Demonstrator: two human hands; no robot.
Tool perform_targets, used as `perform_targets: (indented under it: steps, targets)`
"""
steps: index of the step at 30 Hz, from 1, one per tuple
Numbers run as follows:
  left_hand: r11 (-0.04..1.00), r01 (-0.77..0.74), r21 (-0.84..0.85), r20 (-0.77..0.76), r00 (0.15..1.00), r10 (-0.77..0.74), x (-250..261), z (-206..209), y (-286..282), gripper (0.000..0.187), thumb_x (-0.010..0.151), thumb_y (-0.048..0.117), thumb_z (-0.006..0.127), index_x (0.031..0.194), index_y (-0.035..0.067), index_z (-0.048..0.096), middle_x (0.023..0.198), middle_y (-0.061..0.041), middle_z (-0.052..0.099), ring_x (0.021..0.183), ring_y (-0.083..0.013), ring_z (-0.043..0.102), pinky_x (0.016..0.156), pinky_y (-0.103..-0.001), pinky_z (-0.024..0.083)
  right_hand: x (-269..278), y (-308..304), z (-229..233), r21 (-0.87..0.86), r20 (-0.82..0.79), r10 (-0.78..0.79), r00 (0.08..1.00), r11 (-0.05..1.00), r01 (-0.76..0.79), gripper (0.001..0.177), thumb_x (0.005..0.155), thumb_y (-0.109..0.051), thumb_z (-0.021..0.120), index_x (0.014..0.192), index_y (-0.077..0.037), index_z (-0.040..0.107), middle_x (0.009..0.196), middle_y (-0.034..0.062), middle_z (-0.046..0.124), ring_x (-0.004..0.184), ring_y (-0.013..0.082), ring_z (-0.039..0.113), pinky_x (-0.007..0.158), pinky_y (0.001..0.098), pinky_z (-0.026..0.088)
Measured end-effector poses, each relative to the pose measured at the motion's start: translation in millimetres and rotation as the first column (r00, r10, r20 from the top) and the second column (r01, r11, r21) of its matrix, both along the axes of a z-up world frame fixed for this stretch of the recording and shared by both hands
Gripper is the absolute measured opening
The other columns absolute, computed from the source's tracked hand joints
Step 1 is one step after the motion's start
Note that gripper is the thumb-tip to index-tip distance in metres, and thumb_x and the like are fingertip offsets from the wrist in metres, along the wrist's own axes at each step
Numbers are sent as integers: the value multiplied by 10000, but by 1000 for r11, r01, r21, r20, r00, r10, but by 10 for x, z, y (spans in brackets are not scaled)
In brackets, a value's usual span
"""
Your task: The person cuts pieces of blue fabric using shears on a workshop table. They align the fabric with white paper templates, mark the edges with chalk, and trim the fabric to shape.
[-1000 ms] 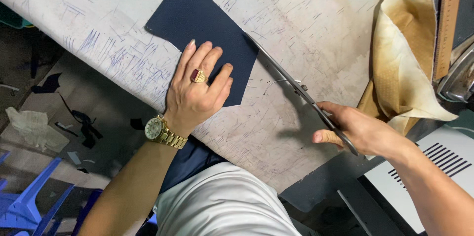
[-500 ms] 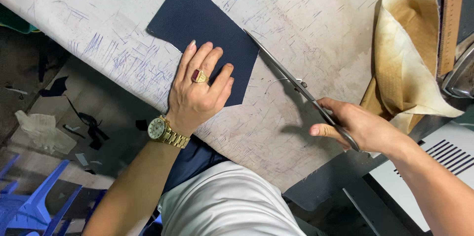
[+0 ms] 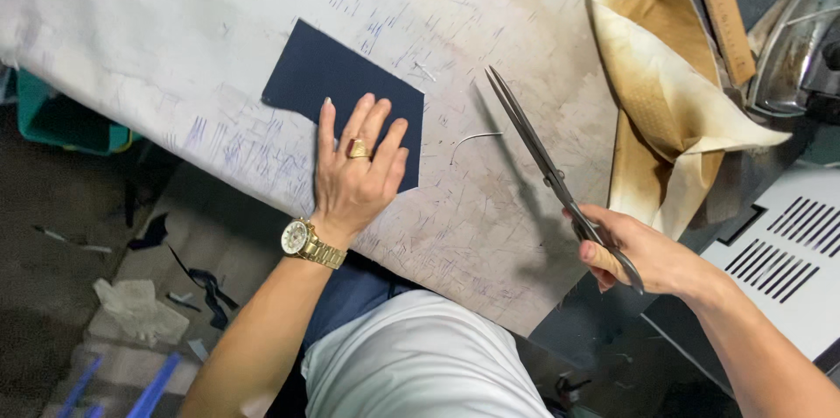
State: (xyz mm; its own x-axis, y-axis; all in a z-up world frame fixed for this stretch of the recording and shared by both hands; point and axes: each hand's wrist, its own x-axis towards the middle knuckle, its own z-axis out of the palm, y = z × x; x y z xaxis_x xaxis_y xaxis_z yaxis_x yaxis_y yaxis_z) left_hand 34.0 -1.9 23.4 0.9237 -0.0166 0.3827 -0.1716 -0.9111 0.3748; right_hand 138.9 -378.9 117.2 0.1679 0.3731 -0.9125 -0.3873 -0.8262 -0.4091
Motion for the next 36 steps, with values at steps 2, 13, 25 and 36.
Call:
perform_targets:
  steps: [2,13,25,36]
  targets:
    - [994,17,104,-134,991,-3,308,62,-58,437,1029,290,732,1381,42,655,1491,-233,533,1430,-381,434,1165,-691,235,-158,15,183,17,38,-97,995,995,97,656,798,-527,615,1261,-64,588,644,48,508,454,181,600,441,350,626]
    - [674,678,-292,-76,686,-724,-373,50,-1288,392,971,273,647,1319,96,667,1483,-220,573,1417,-370,517,1227,-644,294,-1477,-259,284,-19,216,-489,845,863,504,229,968,-245,656,926,-33,580,482,104,537,374,199,563,402,315,451]
    - [744,658,-116,-100,738,-667,-198,-147,361,246,898,243,696,1143,214,698,990,-15,706,900,-238,710,824,-411,557,-2301,942,-50,21,263,-790,554,579,815,468,951,-132,686,1344,86,560,466,174,591,343,245,593,349,347,516]
    - [714,654,251,-208,757,-620,607,187,747,290,699,82,805,961,165,711,1053,-60,639,1038,-277,650,918,-433,446,-2921,1557,-270,43,84,-903,421,426,904,627,933,-181,712,1454,77,478,492,186,601,338,235,594,326,326,508]
